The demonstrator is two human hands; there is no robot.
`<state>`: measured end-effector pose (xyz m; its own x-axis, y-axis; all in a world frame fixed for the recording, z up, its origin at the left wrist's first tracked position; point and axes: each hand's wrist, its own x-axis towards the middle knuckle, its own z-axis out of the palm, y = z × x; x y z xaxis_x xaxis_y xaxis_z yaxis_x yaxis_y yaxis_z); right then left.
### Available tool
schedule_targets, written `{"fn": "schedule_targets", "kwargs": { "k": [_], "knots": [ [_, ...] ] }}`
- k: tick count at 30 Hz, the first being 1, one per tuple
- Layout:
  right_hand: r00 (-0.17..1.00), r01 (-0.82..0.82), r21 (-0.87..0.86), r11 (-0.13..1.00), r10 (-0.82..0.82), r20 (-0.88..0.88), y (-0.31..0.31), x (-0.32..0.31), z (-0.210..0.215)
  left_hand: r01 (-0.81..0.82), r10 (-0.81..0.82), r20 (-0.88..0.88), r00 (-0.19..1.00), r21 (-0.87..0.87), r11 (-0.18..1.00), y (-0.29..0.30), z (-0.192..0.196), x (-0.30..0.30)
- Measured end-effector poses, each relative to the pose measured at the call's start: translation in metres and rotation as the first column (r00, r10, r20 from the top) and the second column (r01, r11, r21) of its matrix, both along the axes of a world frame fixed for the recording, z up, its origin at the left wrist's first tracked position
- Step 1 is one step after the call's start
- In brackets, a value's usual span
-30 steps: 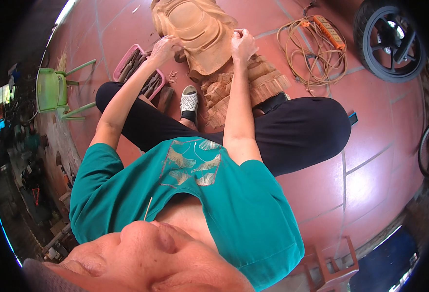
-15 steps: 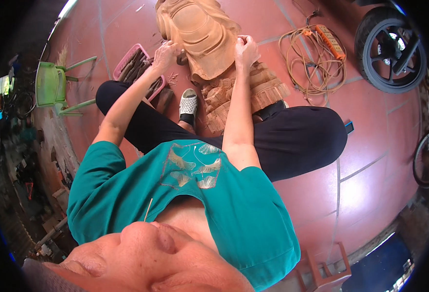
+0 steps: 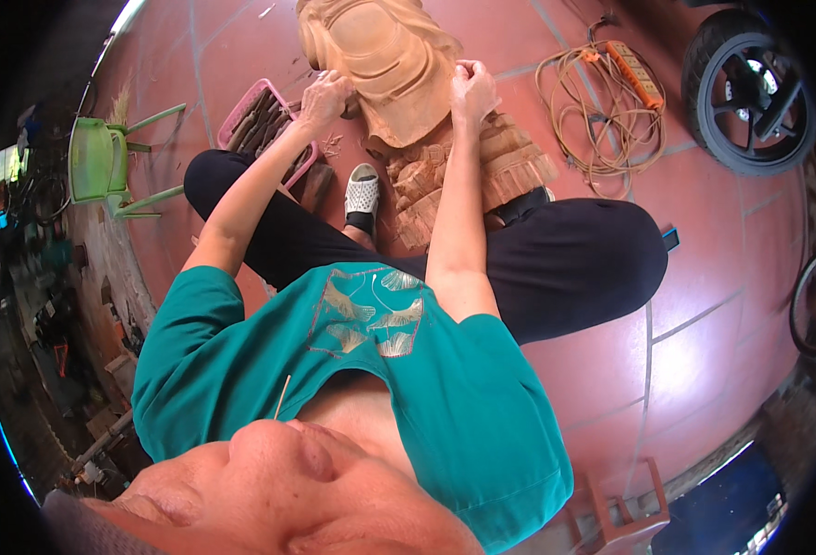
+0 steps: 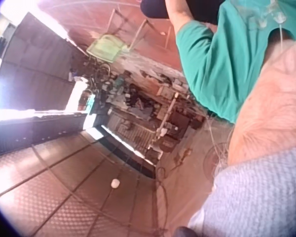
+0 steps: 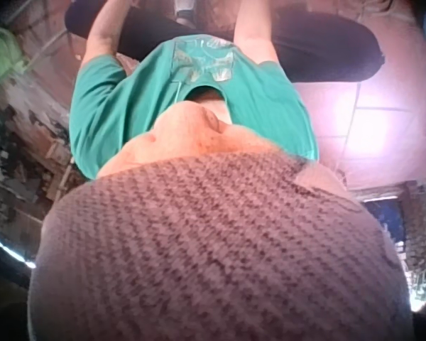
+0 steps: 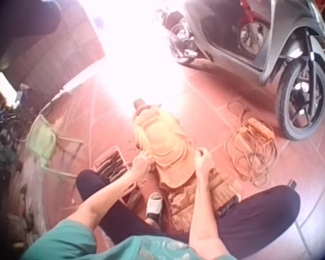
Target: The person sits on the floor and uses small carving tools to shape and smooth the surface of a wooden sculpture. They repeatedly scrape and refine the curved surfaces of the piece, removing wood shavings and adjusting hand positions to access different areas.
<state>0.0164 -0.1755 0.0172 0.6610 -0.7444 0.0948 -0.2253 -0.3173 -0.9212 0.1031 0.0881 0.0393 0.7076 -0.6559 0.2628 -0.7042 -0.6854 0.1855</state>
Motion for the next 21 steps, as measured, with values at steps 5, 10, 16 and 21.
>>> {"fn": "schedule_targets", "kwargs": {
  "k": [5, 10, 16, 21],
  "knots": [
    [1.000, 0.022, -0.033, 0.999, -0.022, -0.013, 0.000, 0.002, 0.000, -0.003, 0.000, -0.024, 1.000, -0.141, 0.990, -0.009, 0.002, -0.004],
    [0.997, 0.025, -0.021, 0.999, -0.026, -0.077, 0.004, 0.002, 0.002, 0.048, -0.047, 0.013, 0.999, -0.035, 0.998, -0.003, -0.005, 0.010],
    [0.999, 0.010, -0.007, 1.000, -0.010, -0.051, -0.003, 0.004, -0.010, -0.106, 0.098, -0.113, 0.989, -0.074, 0.992, -0.011, -0.007, -0.004],
    [1.000, 0.015, -0.020, 1.000, -0.015, -0.011, -0.002, 0.006, -0.013, -0.126, 0.083, -0.159, 0.984, -0.284, 0.951, -0.009, -0.014, -0.007]
  ]
}}
